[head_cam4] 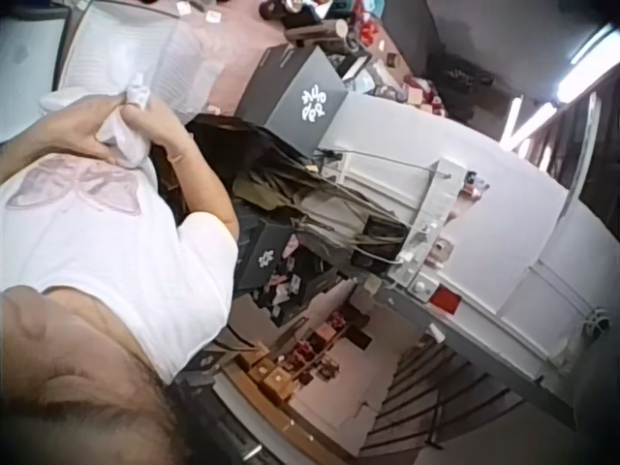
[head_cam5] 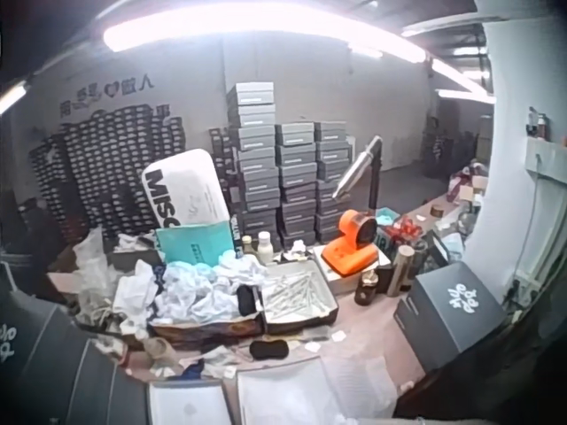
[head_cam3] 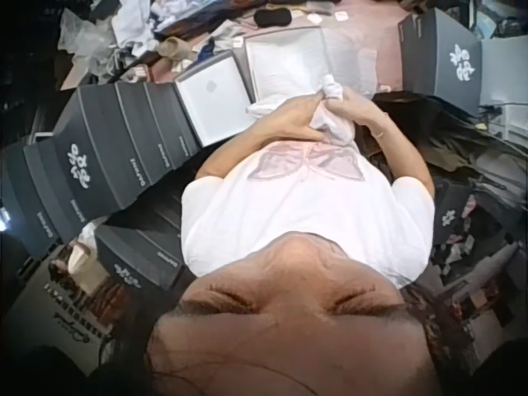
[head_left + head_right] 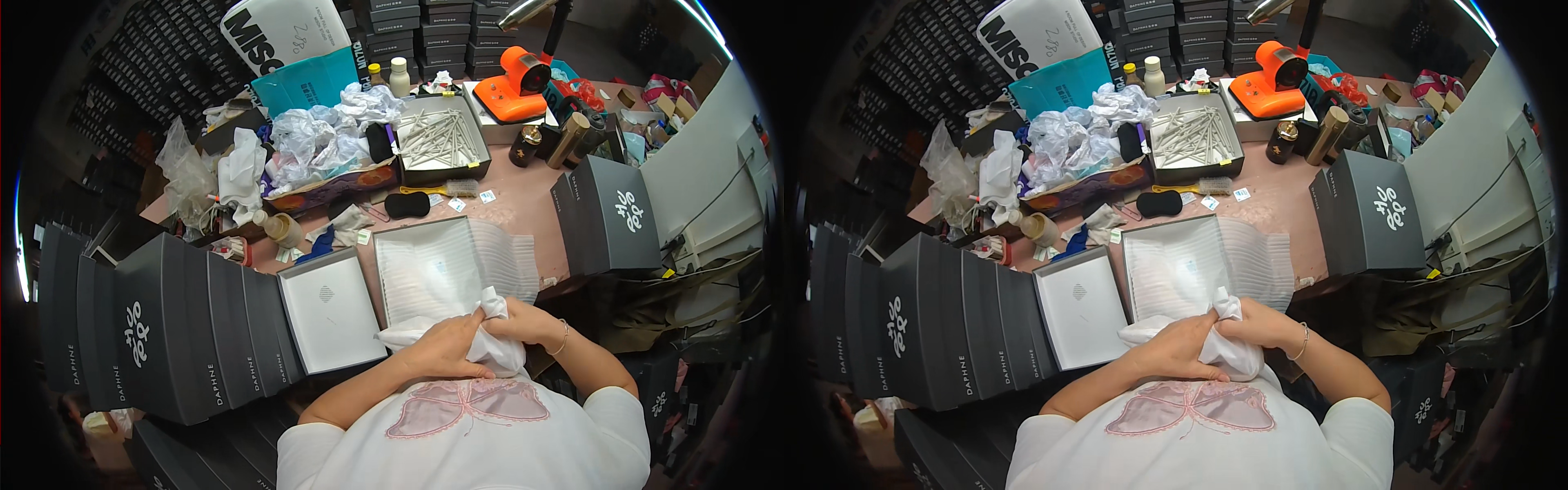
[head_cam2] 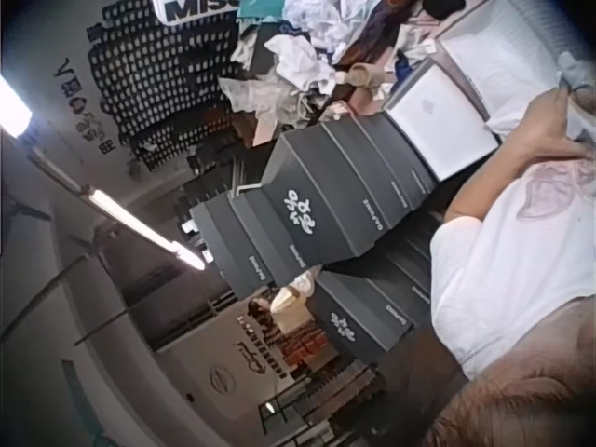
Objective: Inspecting and packing high-heeled shoes into boxes with tissue paper.
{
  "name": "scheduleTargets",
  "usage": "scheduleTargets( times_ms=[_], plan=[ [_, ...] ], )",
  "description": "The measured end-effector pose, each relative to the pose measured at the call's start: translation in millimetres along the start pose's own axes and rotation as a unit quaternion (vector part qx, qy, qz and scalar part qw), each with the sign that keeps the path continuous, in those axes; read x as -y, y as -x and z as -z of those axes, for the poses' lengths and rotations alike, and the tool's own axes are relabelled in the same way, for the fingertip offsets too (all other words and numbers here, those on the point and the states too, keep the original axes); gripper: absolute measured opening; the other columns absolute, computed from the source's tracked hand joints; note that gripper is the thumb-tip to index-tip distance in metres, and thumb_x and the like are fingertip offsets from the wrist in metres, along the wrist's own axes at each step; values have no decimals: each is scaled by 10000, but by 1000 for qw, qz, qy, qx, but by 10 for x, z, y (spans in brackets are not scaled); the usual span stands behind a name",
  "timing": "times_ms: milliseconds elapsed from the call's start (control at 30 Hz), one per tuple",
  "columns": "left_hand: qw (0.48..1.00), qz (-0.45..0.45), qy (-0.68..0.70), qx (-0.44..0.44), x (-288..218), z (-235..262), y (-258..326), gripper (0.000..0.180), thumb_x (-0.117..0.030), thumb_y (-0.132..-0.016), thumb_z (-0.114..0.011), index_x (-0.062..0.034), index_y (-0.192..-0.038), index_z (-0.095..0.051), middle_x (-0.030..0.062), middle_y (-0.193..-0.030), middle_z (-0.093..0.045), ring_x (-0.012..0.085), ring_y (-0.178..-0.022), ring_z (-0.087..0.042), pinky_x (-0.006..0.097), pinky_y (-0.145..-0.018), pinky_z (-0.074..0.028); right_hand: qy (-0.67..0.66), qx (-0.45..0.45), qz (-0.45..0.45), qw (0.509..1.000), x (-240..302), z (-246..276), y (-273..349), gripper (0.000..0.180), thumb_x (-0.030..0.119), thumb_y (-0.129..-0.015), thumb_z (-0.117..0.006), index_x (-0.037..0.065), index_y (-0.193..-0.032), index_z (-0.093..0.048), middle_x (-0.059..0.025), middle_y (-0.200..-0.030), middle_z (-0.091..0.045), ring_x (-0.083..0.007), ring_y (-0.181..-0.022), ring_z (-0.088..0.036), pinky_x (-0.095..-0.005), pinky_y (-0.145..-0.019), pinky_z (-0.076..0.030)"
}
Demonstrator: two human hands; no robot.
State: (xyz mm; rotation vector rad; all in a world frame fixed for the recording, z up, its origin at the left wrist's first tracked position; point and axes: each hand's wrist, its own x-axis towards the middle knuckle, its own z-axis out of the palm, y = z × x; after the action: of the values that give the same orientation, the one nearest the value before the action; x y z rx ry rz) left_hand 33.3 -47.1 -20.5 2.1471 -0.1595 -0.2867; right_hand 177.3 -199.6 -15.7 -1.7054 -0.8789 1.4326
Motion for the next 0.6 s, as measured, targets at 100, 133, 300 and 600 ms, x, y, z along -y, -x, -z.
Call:
scheduleTargets(
  times_ms=[100, 133, 300, 600],
  plan=[
    [998, 24, 22, 58, 16, 77, -50, 736, -558, -706, -732, 38, -1098, -552, 242, -961, -630, 388, -914, -592, 437, -804, -465, 91, -78, 44, 992, -32, 111, 94, 199, 196, -875, -622, 20, -968, -634, -13, -799, -621, -111, -701, -580, -243, -629, -485],
    [997, 15, 28, 76, 88, 20, -63, 667, -526, -741, -719, 28, -1084, -576, 235, -961, -635, 374, -916, -600, 429, -807, -467, 70, -103, 61, 990, -41, 154, 127, 200, 214, -880, -625, 25, -946, -635, -3, -758, -612, -95, -664, -569, -233, -604, -479],
    [954, 87, 254, -133, 508, -11, -18, 345, -339, -922, -568, -47, -1079, -661, 137, -977, -685, 293, -906, -661, 347, -821, -492, -57, -248, 19, 967, -363, 281, 368, 137, 164, -897, -624, 31, -872, -599, 2, -710, -573, -53, -614, -547, -195, -541, -468],
    [553, 183, 737, -342, 1552, -146, -728, 632, -552, -938, -442, -42, -1311, -465, 147, -1264, -553, 280, -1134, -566, 429, -929, -500, 380, -195, 147, 892, -128, -538, -473, 750, 348, -751, -729, 152, -1397, -402, -208, -1478, -266, -390, -1294, -357, -526, -1037, -324]
  ],
)
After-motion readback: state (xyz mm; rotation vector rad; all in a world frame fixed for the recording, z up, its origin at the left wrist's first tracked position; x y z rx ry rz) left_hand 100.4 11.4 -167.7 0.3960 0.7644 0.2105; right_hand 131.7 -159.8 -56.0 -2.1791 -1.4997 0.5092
